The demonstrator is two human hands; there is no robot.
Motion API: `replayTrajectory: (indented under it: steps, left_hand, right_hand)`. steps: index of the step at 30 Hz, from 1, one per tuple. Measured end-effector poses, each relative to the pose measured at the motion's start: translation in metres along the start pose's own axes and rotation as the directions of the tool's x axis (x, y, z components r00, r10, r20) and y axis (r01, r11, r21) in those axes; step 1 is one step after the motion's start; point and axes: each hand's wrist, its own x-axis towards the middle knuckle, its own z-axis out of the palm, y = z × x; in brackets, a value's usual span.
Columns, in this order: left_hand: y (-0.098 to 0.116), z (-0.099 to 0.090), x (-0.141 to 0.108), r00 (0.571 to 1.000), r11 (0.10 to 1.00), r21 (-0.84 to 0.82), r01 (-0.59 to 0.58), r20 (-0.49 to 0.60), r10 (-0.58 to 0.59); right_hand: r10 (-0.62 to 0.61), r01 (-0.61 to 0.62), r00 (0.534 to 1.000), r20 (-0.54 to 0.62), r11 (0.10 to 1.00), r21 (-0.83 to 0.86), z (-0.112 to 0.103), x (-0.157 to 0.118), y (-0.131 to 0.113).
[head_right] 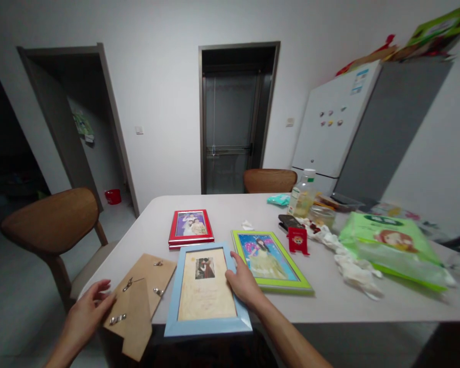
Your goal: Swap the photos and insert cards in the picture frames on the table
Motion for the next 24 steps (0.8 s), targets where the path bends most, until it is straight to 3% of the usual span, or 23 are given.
replayTrajectory:
  steps: [3,5,8,12,15,18,20,22,24]
  left_hand:
    - [0.016,0.011,-0.014,0.955,0.944,0.157,-0.292,0.100,0.279]
    - [0.025,0.017,-0.024,0.904,0.896,0.202,-0.395,0.259,0.340]
    - [0.032,0.022,-0.033,0.889,0.863,0.317,-0.393,0.372,0.268]
    - [0.037,0.019,-0.035,0.922,0.836,0.447,-0.318,0.351,0.163]
    - [0.055,0.019,-0.035,0.948,0.835,0.490,-0.249,0.301,0.106]
    - [0.096,0.028,-0.042,0.942,0.890,0.363,-0.277,0.286,0.177]
    - [0.131,0.041,-0.051,0.887,0.917,0.144,-0.373,0.345,0.307]
    - [0.163,0.058,-0.061,0.797,0.881,-0.056,-0.470,0.403,0.451]
    - [0.185,0.075,-0.069,0.759,0.846,-0.153,-0.512,0.381,0.528]
  right_hand:
    - [0.052,-0.054,0.998,0.027,0.995,0.087,-0.004,-0.007,-0.006]
    - [0.075,-0.082,0.996,0.058,0.988,0.134,-0.004,-0.010,-0.010]
    - [0.117,-0.140,0.987,0.110,0.961,0.238,-0.006,-0.013,-0.011]
    - [0.184,-0.253,0.964,0.193,0.863,0.437,-0.012,-0.016,-0.012]
    - [0.184,-0.307,0.948,0.259,0.737,0.602,-0.016,-0.020,-0.017]
    - [0.154,-0.307,0.950,0.270,0.606,0.734,-0.017,-0.023,-0.027]
    - [0.152,-0.290,0.957,0.247,0.555,0.780,-0.016,-0.025,-0.034]
    - [0.166,-0.283,0.959,0.229,0.536,0.796,-0.016,-0.027,-0.041]
    - [0.171,-0.284,0.959,0.228,0.518,0.807,-0.015,-0.027,-0.046]
